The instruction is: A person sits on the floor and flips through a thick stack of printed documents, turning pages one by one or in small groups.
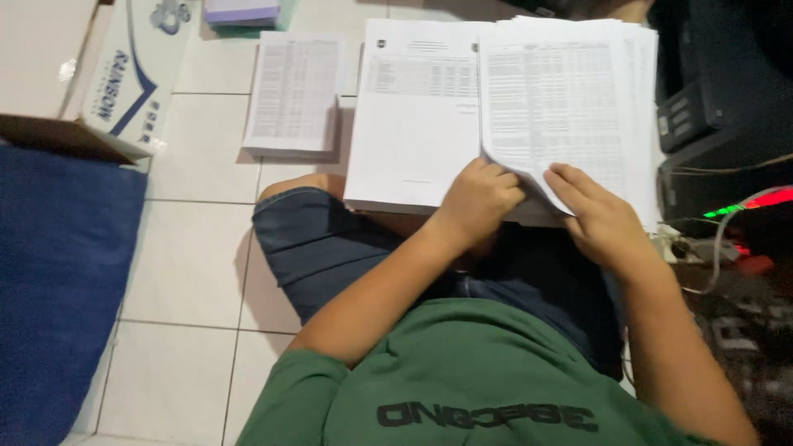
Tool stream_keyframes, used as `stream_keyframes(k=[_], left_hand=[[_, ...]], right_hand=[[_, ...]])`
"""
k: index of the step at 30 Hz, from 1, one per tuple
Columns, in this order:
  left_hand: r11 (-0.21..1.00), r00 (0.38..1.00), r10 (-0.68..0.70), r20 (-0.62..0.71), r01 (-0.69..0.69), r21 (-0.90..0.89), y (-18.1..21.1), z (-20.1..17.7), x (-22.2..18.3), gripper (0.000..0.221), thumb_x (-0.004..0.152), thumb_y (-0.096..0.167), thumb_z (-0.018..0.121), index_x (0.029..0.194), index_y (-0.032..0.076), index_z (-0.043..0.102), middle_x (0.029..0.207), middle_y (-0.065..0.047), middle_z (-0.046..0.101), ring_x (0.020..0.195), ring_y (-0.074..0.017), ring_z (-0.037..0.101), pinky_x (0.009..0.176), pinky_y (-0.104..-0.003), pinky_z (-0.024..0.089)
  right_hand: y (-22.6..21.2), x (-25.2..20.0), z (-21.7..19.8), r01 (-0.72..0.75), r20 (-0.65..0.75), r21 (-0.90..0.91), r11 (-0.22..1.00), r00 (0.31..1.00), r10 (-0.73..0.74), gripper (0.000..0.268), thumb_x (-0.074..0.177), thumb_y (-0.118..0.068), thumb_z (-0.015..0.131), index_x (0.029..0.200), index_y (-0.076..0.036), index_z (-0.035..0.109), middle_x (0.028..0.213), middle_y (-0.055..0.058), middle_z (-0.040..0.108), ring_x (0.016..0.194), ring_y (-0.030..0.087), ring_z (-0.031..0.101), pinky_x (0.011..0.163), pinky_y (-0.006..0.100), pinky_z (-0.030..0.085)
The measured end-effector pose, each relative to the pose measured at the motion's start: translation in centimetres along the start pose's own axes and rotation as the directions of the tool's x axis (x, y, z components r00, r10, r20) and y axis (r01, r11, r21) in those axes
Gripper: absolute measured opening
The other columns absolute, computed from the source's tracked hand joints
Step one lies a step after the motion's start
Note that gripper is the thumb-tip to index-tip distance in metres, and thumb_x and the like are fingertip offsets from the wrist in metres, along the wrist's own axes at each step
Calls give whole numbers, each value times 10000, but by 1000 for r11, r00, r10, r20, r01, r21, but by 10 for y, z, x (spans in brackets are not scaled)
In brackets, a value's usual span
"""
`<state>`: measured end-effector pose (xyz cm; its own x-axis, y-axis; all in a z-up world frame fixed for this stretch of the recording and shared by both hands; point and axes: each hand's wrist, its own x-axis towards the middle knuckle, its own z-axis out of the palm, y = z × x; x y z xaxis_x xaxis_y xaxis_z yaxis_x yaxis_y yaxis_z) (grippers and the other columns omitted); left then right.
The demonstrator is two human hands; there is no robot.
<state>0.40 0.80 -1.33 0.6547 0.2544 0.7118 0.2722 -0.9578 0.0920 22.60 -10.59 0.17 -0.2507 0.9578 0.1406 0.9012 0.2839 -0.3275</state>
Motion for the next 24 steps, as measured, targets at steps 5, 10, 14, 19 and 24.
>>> stream_keyframes(k=[5,10,14,19,24], left_hand=[[998,995,-60,-80,62,24,10,-19,14,142,916,68,594,789,130,606,772,-16,597,776,-270,578,650,-410,409],[983,987,-134,-92,121,-139,-23,-50,-4,93,932,83,692,1024,74,677,966,-64,685,783,-263,637,645,-397,467],[918,912,-390,128,397,-25,-79,-95,-57,241,877,287,808,985,87,727,955,-69,672,867,-278,618,752,-418,504],[810,700,-518,492,586,18,-94,-118,-79,545,696,476,944,1059,113,762,1062,-48,652,958,-305,658,769,-459,531],[829,648,-553,524,493,265,-78,-139,-64,326,748,466,845,899,182,791,796,-53,733,838,-293,728,783,-415,562]], right_hand=[[-21,14,-26,-173,120,-47,984,977,177,726,829,-118,585,1539,-217,472,1616,-14,463,1333,241,550,926,437,510],[-11,23,-38,-367,140,224,903,929,343,875,679,193,414,1453,-170,598,1490,74,586,1409,233,498,1224,312,287],[-6,41,-45,-419,-158,42,907,893,421,223,1117,-33,541,1247,117,643,972,340,665,805,499,627,657,507,459],[-97,121,-36,71,-466,-34,997,881,-78,583,886,139,654,1451,-1,686,1327,188,738,1192,350,705,892,407,529],[-98,173,71,-202,-41,-301,932,979,199,353,986,-185,535,1284,-362,596,852,32,731,818,340,769,710,499,602]])
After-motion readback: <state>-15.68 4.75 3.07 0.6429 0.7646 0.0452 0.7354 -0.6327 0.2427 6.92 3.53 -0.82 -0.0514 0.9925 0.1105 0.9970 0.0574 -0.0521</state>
